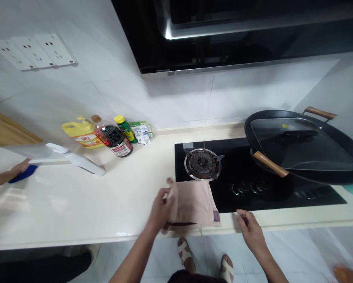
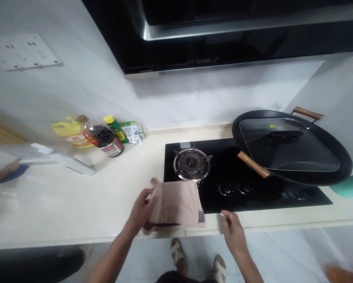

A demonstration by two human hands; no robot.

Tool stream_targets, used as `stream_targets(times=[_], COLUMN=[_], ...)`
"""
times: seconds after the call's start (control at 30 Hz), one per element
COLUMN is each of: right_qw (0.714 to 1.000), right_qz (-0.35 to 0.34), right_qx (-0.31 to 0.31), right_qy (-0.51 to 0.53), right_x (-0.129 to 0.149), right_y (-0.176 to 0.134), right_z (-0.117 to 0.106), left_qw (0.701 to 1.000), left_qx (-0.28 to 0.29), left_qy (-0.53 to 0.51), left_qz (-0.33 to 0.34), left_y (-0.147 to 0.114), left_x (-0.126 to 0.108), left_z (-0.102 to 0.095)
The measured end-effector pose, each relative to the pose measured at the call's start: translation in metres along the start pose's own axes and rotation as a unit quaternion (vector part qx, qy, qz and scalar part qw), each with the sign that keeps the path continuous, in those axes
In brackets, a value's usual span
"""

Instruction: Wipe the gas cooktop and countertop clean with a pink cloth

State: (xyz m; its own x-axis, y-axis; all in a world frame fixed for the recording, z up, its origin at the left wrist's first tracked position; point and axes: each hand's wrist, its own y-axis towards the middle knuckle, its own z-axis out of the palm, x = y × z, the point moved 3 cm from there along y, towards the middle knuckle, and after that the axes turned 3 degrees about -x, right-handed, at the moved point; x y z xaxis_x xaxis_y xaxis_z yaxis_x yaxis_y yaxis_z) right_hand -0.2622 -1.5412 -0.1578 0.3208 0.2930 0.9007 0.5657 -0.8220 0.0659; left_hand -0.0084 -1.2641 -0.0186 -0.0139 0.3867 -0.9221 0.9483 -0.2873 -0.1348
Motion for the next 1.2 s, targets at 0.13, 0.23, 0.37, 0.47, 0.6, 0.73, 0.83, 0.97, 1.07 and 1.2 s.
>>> stream_targets(times=[0.13, 0.23, 0.37, 0.47, 0.6, 0.73, 0.83, 0.97, 1.07, 1.2], right_qw=[1.0, 1.0, 0.996, 0.978, 0.925, 0.898, 0.898, 0.911, 0.922, 0.924], right_qz=[0.001, -0.022, -0.072, -0.161, -0.259, -0.273, -0.269, -0.238, -0.217, -0.214], right_qx=[-0.005, 0.01, -0.007, -0.064, -0.13, -0.128, -0.121, -0.109, -0.104, -0.11], right_qy=[0.012, 0.001, -0.045, -0.113, -0.245, -0.321, -0.326, -0.32, -0.303, -0.298], right_x=[-0.001, 0.008, 0.018, 0.019, 0.011, 0.001, -0.001, 0.001, 0.002, 0.003], right_y=[-0.009, -0.013, -0.01, 0.003, 0.02, 0.022, 0.019, 0.018, 0.017, 0.016], right_z=[-0.001, 0.0, -0.005, -0.006, 0.005, 0.013, 0.011, 0.008, 0.008, 0.01], left_qw=[0.97, 0.972, 0.938, 0.891, 0.851, 0.821, 0.82, 0.839, 0.838, 0.815], left_qx=[0.229, 0.176, 0.037, 0.046, 0.125, 0.18, 0.174, 0.104, 0.03, -0.022], left_qy=[-0.057, -0.014, 0.155, 0.308, 0.403, 0.394, 0.385, 0.415, 0.464, 0.519], left_qz=[0.061, 0.153, 0.309, 0.331, 0.312, 0.373, 0.386, 0.337, 0.285, 0.258], left_y=[-0.027, -0.026, -0.018, -0.018, -0.025, -0.037, -0.034, -0.01, -0.004, -0.03], left_x=[-0.01, 0.004, 0.022, 0.022, 0.014, 0.019, 0.036, 0.063, 0.083, 0.114], left_z=[0.061, 0.062, 0.06, 0.095, 0.156, 0.176, 0.154, 0.088, 0.03, -0.02])
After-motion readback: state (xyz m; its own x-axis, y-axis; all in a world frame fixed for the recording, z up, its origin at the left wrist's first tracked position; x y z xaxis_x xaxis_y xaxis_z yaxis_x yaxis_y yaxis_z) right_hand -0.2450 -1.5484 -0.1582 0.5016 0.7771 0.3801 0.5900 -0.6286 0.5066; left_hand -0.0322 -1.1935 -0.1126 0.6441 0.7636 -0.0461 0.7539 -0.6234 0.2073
